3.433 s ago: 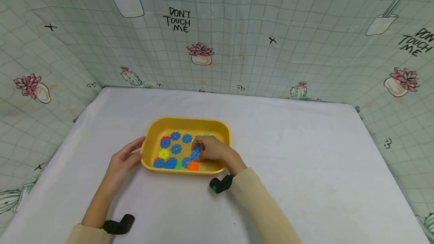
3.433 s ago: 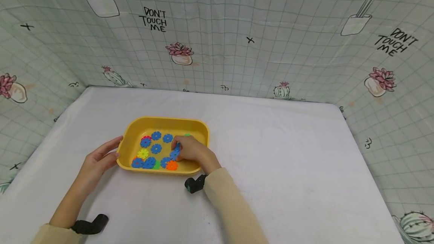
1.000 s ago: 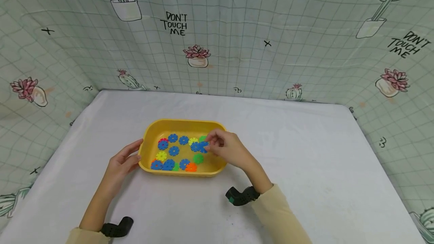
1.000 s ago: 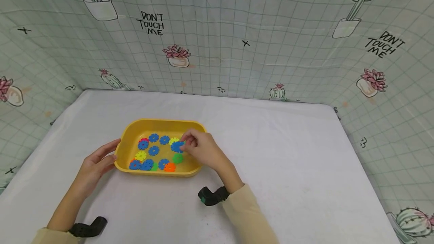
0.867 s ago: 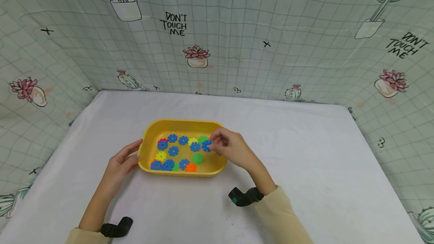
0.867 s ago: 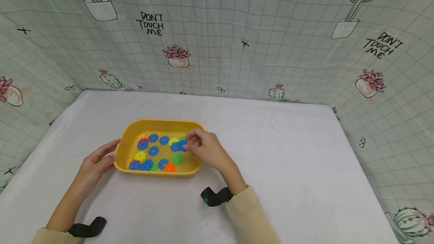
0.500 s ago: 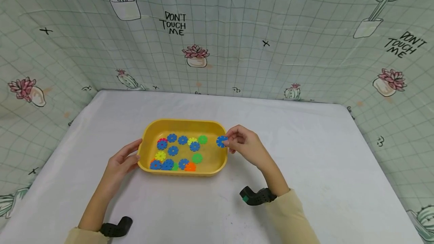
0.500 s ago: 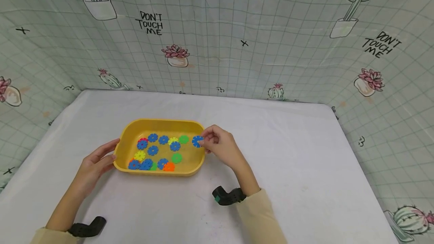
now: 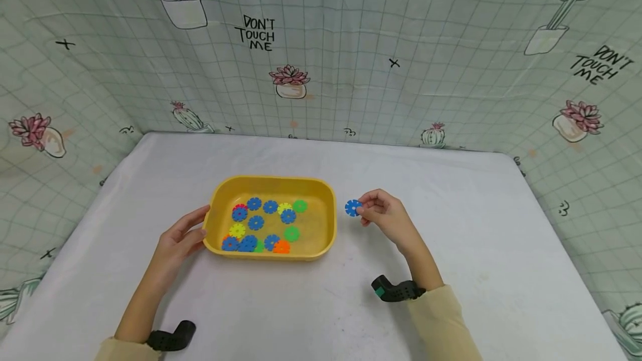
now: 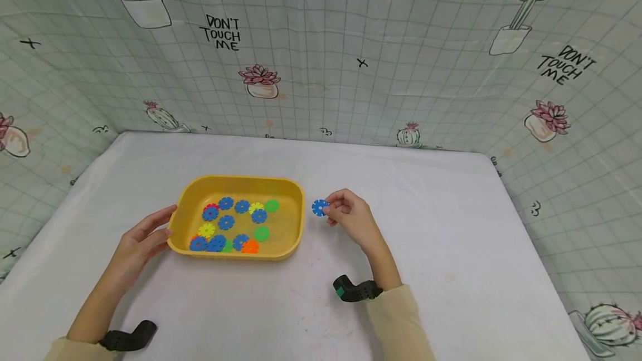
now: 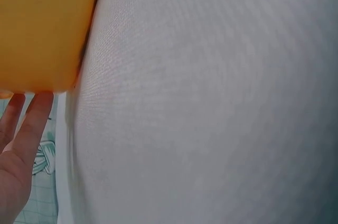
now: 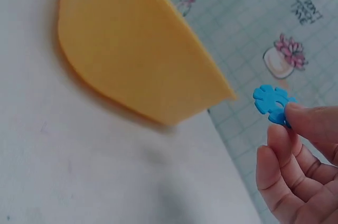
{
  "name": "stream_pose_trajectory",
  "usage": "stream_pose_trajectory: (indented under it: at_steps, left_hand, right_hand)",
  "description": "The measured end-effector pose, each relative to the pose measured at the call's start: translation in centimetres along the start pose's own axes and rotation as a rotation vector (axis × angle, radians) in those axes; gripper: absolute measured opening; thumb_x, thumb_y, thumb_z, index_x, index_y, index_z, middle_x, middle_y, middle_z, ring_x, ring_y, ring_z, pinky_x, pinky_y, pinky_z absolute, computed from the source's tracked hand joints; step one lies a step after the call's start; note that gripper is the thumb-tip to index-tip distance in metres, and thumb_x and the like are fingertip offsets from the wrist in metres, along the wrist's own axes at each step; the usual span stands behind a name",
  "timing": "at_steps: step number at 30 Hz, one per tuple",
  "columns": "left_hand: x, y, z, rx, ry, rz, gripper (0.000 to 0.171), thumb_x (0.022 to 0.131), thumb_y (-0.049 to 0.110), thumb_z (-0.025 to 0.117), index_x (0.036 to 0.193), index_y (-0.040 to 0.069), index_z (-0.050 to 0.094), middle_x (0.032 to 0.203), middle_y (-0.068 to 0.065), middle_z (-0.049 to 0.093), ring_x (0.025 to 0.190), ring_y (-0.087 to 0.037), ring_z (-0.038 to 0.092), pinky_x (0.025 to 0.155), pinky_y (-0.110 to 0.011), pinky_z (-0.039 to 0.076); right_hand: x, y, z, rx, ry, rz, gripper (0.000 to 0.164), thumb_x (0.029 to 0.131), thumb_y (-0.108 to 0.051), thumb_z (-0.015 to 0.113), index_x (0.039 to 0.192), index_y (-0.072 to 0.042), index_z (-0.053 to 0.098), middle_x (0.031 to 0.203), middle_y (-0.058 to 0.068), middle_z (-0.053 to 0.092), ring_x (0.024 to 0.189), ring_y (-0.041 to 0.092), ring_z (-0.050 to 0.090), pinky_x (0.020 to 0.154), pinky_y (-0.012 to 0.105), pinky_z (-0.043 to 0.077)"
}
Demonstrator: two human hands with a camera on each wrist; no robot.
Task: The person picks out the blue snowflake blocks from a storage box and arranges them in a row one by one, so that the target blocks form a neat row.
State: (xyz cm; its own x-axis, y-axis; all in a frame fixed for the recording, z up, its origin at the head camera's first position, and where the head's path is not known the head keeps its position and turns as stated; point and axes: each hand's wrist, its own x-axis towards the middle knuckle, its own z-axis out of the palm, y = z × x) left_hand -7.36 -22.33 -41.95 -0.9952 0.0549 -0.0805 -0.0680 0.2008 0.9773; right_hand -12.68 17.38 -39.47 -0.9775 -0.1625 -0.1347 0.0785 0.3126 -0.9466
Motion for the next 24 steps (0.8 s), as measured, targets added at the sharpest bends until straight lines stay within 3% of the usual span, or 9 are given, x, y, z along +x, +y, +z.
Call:
stream_pose_trajectory:
  at_steps: [12,24]
  left_hand:
    - [0.1,-0.4,0.2,-0.092,-0.017,0.015,0.048,0.095,0.014,0.051,0.139,0.000,0.038,0.120,0.017,0.051,0.099,0.004,0.059,0.078,-0.013,0.051]
    - [0.1,-0.3,0.1,-0.068,-0.012,0.014,0.047,0.095,0.015,0.051,0.139,0.001,0.039,0.120,0.018,0.051,0.099,0.005,0.059,0.078,-0.013,0.051]
  right_hand:
    - [0.1,2.9,-0.9,-0.022,0.064,0.085,0.026,0.088,-0.011,0.062,0.108,0.004,0.054,0.082,0.004,0.058,0.073,0.015,0.060,0.070,0.025,0.052]
    - [1.2,5.6,-0.5,0.004,0.076,0.114,0.023,0.089,-0.004,0.059,0.107,0.008,0.054,0.080,0.007,0.060,0.068,0.008,0.063,0.066,0.022,0.054]
